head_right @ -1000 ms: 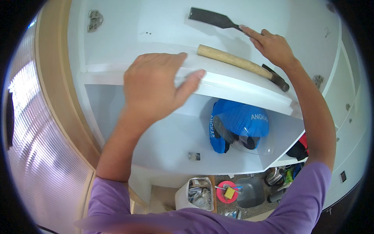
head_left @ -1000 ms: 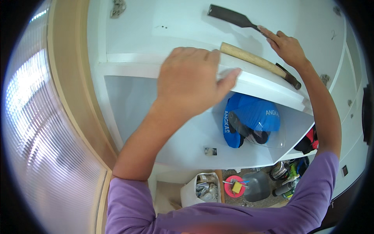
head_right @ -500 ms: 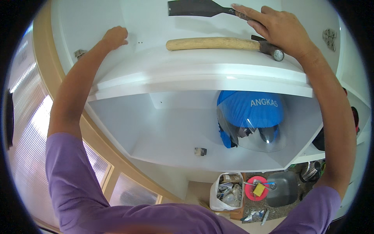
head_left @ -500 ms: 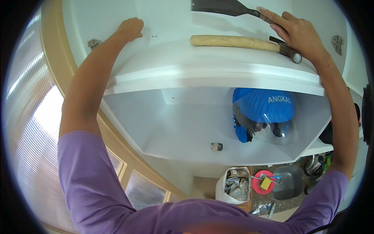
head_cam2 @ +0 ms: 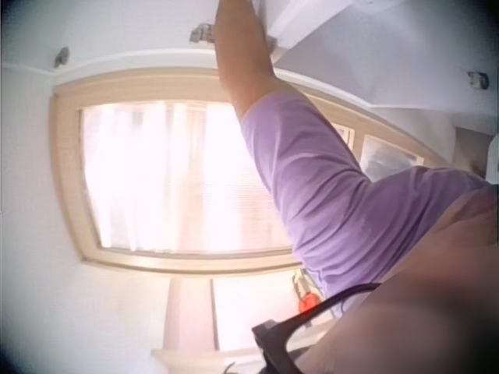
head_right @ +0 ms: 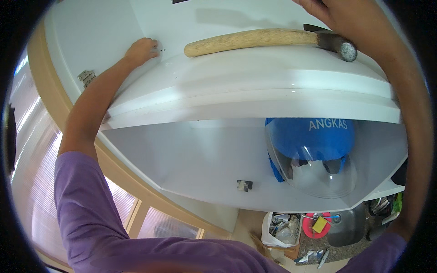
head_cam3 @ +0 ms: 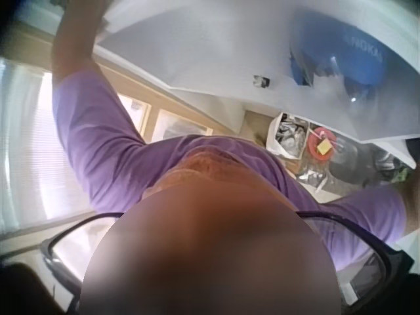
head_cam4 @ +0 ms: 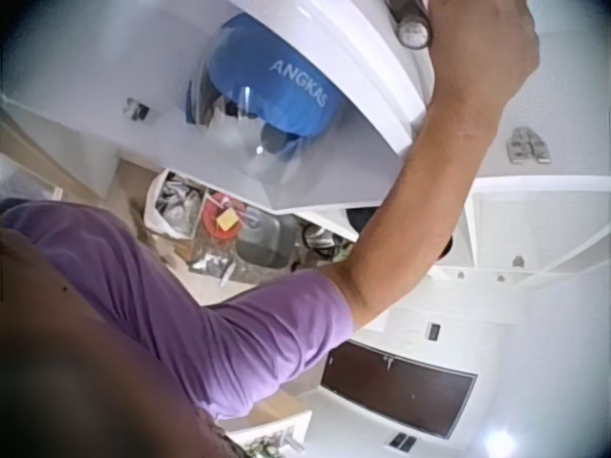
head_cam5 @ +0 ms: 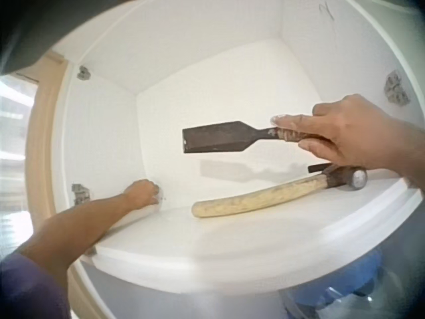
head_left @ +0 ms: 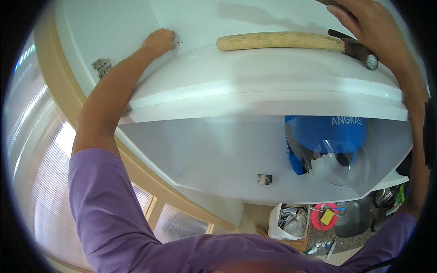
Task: The person scrapes and smooths the interior surface of a white cabinet using a putty knife and a scraper. They repeatedly apply and remove material from the cabinet's inner wall, occasionally stepping back to retrieve tools or materials from the floor.
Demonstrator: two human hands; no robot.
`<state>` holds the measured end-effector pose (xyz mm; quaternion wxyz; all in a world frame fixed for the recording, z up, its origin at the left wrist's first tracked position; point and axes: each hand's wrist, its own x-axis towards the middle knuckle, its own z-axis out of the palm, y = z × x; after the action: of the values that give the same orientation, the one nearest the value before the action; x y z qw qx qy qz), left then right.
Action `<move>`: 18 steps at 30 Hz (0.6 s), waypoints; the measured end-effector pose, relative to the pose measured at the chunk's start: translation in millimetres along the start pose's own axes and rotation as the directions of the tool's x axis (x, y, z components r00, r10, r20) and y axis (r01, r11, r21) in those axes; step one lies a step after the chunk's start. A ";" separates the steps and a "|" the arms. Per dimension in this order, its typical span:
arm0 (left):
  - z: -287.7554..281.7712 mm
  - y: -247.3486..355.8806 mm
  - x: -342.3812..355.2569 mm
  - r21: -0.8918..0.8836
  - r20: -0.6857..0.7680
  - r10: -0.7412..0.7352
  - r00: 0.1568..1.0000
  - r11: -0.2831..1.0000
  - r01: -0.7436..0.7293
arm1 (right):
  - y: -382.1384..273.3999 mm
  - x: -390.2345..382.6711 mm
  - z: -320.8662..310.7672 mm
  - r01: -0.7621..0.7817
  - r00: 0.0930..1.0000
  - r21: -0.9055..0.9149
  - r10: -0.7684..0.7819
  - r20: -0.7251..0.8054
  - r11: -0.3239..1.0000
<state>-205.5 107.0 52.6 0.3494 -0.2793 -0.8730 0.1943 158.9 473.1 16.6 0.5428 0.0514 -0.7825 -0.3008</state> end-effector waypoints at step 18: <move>-10.2 -11.1 34.2 -0.092 -0.193 -0.029 0.981 0.996 0.012 | -3.0 -3.0 -5.9 -0.048 0.996 0.023 0.050 -0.073 0.999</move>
<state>-222.6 121.3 82.6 0.4219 -0.3035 -0.8454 0.1228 164.5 469.5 13.9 0.5778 0.0490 -0.7662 -0.2768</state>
